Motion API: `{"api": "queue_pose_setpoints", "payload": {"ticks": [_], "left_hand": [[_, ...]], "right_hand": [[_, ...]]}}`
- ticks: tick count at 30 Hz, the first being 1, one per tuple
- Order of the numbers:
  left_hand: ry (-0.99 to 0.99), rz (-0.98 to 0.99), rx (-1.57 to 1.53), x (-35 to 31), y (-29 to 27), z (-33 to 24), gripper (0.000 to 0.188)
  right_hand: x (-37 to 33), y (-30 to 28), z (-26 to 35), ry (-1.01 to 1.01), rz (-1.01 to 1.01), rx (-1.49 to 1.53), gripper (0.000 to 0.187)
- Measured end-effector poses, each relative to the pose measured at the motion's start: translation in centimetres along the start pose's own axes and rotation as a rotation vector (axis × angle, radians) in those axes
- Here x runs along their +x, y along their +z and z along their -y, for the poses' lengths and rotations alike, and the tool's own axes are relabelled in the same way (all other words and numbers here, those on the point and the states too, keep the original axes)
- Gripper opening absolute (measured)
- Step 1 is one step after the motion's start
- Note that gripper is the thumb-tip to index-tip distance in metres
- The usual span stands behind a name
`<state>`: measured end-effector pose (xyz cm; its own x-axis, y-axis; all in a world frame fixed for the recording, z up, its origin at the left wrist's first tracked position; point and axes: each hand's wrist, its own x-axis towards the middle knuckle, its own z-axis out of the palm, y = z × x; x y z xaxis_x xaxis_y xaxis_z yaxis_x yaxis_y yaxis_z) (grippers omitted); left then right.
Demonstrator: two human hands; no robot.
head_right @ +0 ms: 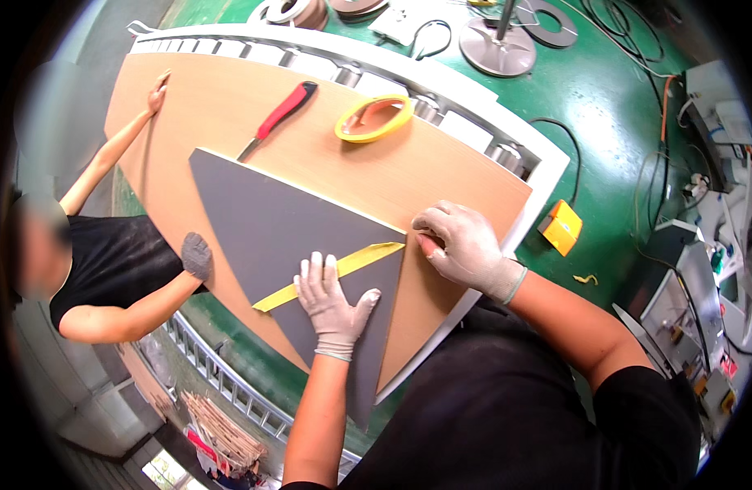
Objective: The person feeds rectangular panels into an industrial machine and then applies yellow tape to a triangular panel on a workbench, trimming the excess tape with a utility knife.
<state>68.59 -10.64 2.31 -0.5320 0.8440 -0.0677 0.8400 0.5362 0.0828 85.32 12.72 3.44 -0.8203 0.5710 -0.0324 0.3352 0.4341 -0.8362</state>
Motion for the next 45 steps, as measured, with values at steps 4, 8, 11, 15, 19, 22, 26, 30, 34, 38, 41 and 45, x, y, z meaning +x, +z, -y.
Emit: {"api": "queue_pose_setpoints", "payload": {"ticks": [4, 8, 11, 15, 19, 22, 26, 30, 34, 38, 41, 45], "left_hand": [[0.005, -0.019, 0.022, -0.6, 0.6, 1.0, 0.097], [0.012, -0.098, -0.038, 1.2, -0.6, -0.5, 0.086], [-0.043, -0.046, -0.135, 0.8, -1.0, -0.6, 0.077], [-0.035, -0.157, -0.036, -0.3, 2.3, -0.4, 0.062], [-0.101, -0.108, -0.171, 0.3, 0.8, -0.6, 0.068], [-0.094, -0.129, -0.214, 0.5, 0.7, -0.6, 0.075], [-0.121, -0.117, -0.189, -0.5, 1.2, -0.8, 0.069], [-0.167, -0.251, -0.068, -0.1, 3.6, -0.8, 0.065], [-0.289, -0.207, 0.019, 2.6, -1.7, 4.9, 0.056], [-0.513, -0.161, -0.091, -1.3, 1.0, 13.9, 0.066], [-0.51, -0.151, -0.025, -1.0, 1.6, 13.7, 0.068], [-0.463, -0.152, 0.042, -1.9, 3.0, 15.0, 0.067]], "right_hand": [[2.6, 1.3, 1.7, -0.166, 0.108, 0.002, 0.03], [3.4, 1.6, 3.3, -0.449, 0.05, -0.191, 0.05], [3.3, 3.0, 5.5, -0.641, 0.234, -0.129, 0.036], [3.4, 6.0, 8.5, -0.783, 0.477, 0.181, 0.033], [5.0, 9.2, 5.4, -0.179, 0.602, 0.68, 0.033], [5.2, 9.5, 4.3, -0.075, 0.548, 0.76, 0.047], [6.1, 11.1, 2.9, 0.501, 0.419, 1.16, 0.055], [6.6, 12.5, 0.5, 0.448, 0.309, 1.143, 0.051], [6.3, 10.0, 1.6, 0.324, 0.299, 1.13, 0.052], [5.3, 11.0, 4.1, 0.288, 0.264, 1.015, 0.054], [4.7, 11.2, 5.9, 0.236, 0.144, 0.788, 0.05], [2.9, 17.2, 14.2, -0.196, 0.207, 0.448, 0.035]]}}
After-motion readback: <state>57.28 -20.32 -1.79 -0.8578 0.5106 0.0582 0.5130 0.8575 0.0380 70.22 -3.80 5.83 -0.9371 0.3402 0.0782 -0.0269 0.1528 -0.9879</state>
